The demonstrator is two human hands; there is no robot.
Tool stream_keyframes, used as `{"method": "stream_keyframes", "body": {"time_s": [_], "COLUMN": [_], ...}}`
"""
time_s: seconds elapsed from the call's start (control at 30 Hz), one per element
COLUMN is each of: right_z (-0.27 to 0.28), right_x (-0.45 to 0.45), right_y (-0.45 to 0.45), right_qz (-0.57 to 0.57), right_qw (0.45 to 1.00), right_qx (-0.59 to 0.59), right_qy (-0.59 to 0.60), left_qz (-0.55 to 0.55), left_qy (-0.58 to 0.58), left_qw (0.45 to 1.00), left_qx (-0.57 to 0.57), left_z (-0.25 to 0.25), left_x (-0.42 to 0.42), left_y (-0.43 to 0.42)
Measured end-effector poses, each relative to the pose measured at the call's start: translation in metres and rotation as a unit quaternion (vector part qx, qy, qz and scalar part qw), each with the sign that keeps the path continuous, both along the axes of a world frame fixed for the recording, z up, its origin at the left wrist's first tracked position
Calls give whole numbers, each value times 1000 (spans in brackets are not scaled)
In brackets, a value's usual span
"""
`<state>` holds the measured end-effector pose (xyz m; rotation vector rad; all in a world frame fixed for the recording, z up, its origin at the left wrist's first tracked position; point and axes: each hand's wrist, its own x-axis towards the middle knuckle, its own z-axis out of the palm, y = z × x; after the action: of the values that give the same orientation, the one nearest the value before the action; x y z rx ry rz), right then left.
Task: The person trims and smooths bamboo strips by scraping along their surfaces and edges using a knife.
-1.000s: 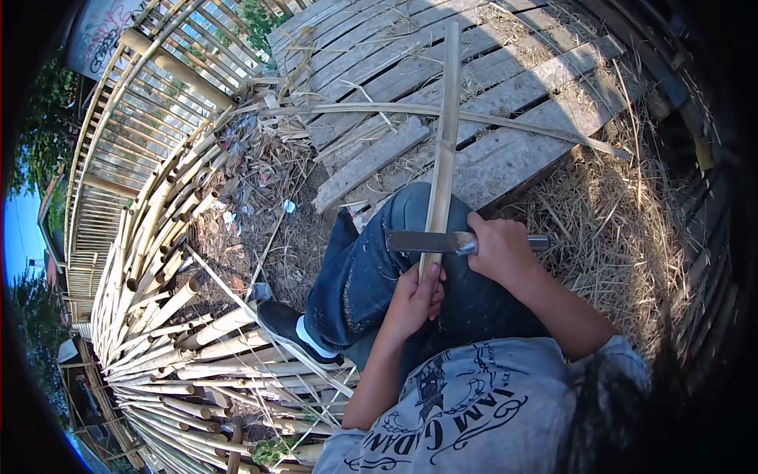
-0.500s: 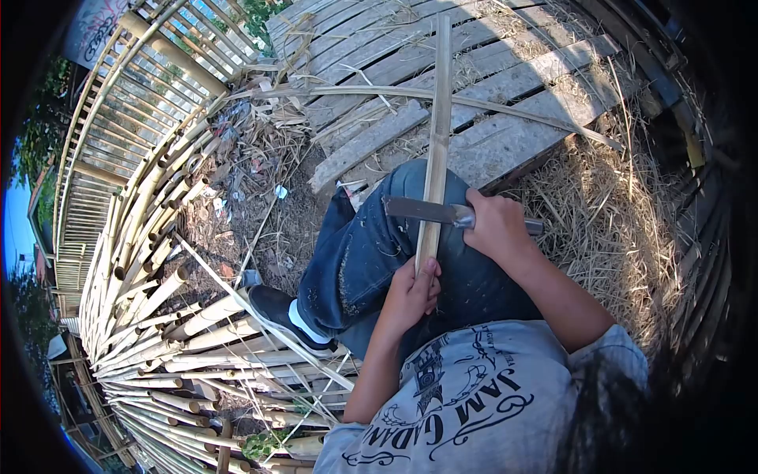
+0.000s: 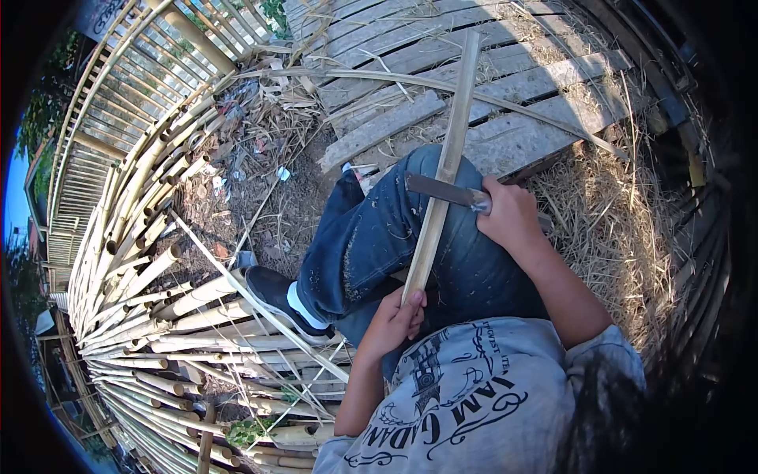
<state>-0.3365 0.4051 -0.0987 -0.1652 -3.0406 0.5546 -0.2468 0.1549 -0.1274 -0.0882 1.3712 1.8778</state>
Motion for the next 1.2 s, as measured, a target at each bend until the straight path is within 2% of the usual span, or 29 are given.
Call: {"method": "stream_keyframes", "body": {"time_s": [0.27, 0.5, 0.6, 0.67, 0.73, 0.87, 0.97, 1.03, 1.13, 1.2], "right_z": [-5, -6, 1, 4, 14, 20, 29, 27, 25, 15], "right_x": [0, 2, 4, 1, -2, -3, 1, 5, 4, -3], "right_y": [3, 9, 15, 23, 26, 32, 36, 43, 55, 68], "right_qz": [46, 62, 115, 160, 157, 192, 236, 292, 250, 191], "right_qw": [999, 998, 992, 986, 985, 980, 969, 944, 953, 977], "right_qx": [26, 4, 36, 54, 68, 6, -15, -151, -164, -91], "right_qy": [12, 22, 23, -11, -37, -46, -72, -21, -35, 22], "left_qz": [4, -15, -31, -38, -52, -29, -45, -48, -39, -26], "left_qy": [-8, -35, -27, -16, -33, 9, -79, -109, -150, -159], "left_qw": [1000, 999, 999, 999, 998, 997, 995, 991, 983, 981], "left_qx": [-27, 16, 14, 10, 29, 71, 27, 60, 100, 108], "left_z": [2, 3, 8, 8, 0, -12, 5, 3, 0, -1], "left_x": [10, -10, -25, -34, -39, -41, -47, -51, -50, -49], "left_y": [1, 15, 31, 38, 41, 50, 47, 43, 45, 50]}}
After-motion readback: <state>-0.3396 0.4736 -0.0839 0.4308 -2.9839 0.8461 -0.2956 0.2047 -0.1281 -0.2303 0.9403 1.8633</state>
